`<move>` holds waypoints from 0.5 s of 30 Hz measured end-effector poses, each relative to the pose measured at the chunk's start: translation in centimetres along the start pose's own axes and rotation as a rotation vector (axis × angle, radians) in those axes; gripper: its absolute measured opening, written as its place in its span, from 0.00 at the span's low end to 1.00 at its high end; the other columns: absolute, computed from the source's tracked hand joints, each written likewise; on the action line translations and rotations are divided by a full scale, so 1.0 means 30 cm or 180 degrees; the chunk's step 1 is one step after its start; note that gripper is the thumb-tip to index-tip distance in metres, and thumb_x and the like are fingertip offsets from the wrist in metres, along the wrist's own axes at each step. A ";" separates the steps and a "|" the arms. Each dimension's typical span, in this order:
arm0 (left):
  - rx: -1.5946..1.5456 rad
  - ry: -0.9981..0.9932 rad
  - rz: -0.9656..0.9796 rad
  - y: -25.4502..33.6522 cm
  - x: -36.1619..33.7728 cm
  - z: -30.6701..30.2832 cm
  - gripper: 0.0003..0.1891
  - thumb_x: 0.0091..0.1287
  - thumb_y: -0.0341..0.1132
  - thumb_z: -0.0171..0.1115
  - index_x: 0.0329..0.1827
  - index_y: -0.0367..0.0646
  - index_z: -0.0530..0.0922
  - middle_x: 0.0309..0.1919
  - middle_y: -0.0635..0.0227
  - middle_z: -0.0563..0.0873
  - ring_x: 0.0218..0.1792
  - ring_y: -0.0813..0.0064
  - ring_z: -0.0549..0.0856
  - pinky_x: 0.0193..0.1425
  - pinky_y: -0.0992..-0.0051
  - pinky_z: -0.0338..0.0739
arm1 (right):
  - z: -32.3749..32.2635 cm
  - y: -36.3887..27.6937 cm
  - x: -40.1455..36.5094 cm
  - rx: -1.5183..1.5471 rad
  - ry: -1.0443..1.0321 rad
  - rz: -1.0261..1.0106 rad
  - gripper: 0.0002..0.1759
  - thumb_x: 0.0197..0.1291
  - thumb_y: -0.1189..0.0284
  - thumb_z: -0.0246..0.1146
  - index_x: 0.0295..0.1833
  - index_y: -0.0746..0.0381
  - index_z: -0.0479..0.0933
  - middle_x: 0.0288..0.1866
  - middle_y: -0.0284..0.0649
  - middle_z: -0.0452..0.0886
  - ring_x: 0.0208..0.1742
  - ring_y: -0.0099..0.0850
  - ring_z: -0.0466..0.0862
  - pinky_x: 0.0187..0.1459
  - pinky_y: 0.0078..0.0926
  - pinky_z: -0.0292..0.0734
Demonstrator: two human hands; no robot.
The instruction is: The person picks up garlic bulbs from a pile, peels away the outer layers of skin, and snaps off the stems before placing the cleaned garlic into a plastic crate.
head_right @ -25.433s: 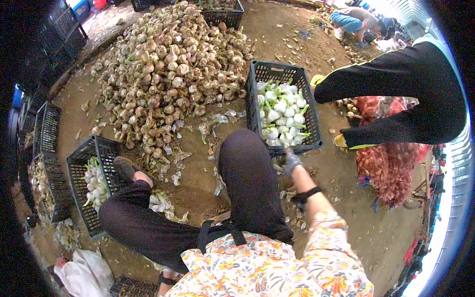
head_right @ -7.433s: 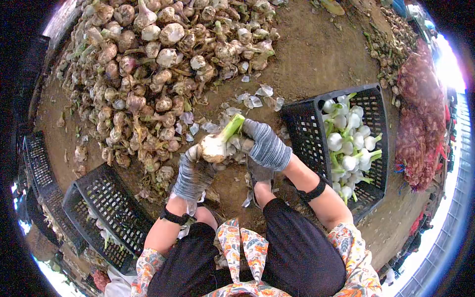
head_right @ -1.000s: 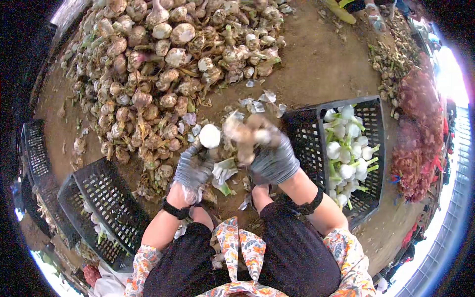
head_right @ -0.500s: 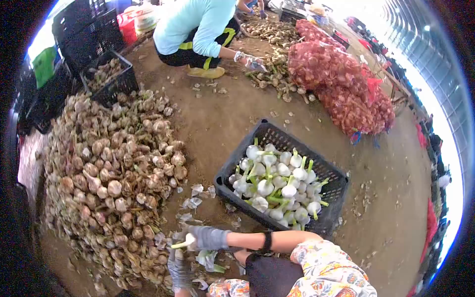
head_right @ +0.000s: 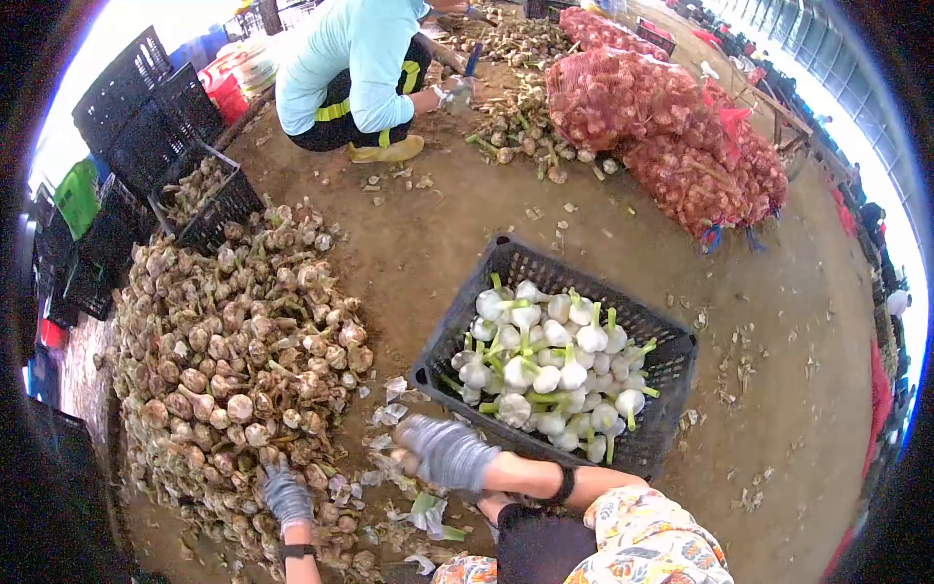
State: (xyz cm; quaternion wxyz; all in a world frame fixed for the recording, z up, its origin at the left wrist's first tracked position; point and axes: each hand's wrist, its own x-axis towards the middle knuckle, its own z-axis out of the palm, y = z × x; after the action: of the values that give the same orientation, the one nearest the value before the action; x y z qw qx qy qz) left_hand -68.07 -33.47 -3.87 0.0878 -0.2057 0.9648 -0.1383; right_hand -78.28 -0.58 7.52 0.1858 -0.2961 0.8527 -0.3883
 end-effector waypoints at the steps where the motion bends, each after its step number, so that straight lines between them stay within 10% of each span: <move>1: -0.0249 -0.0359 -0.0225 0.012 0.020 -0.028 0.30 0.54 0.41 0.58 0.64 0.56 0.68 0.68 0.66 0.61 0.64 0.61 0.65 0.65 0.69 0.62 | 0.083 0.033 0.018 0.0066 -0.0168 -0.0083 0.14 0.59 0.65 0.55 0.45 0.64 0.73 0.42 0.48 0.76 0.45 0.45 0.77 0.45 0.37 0.73; 12: -0.0824 -0.0702 -0.0615 -0.033 0.109 -0.021 0.31 0.50 0.27 0.65 0.60 0.55 0.70 0.59 0.58 0.70 0.57 0.61 0.73 0.53 0.68 0.75 | 0.360 0.120 0.094 0.0711 -0.1293 0.0113 0.18 0.56 0.62 0.58 0.46 0.64 0.75 0.42 0.50 0.80 0.43 0.50 0.78 0.44 0.39 0.73; 15: -0.2382 0.0427 -0.0347 -0.004 0.011 -0.016 0.25 0.50 0.27 0.67 0.53 0.44 0.72 0.54 0.61 0.74 0.52 0.65 0.76 0.57 0.72 0.70 | 0.365 0.113 0.120 0.1107 -0.1492 0.0312 0.20 0.58 0.57 0.58 0.46 0.64 0.75 0.39 0.46 0.81 0.38 0.43 0.80 0.41 0.36 0.74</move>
State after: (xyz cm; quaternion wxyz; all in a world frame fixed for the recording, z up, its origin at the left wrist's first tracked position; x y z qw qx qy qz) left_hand -68.43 -33.60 -3.40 -0.0642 -0.2650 0.9398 0.2059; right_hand -76.24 -7.21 -2.30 0.4442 -0.2998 0.7204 -0.4402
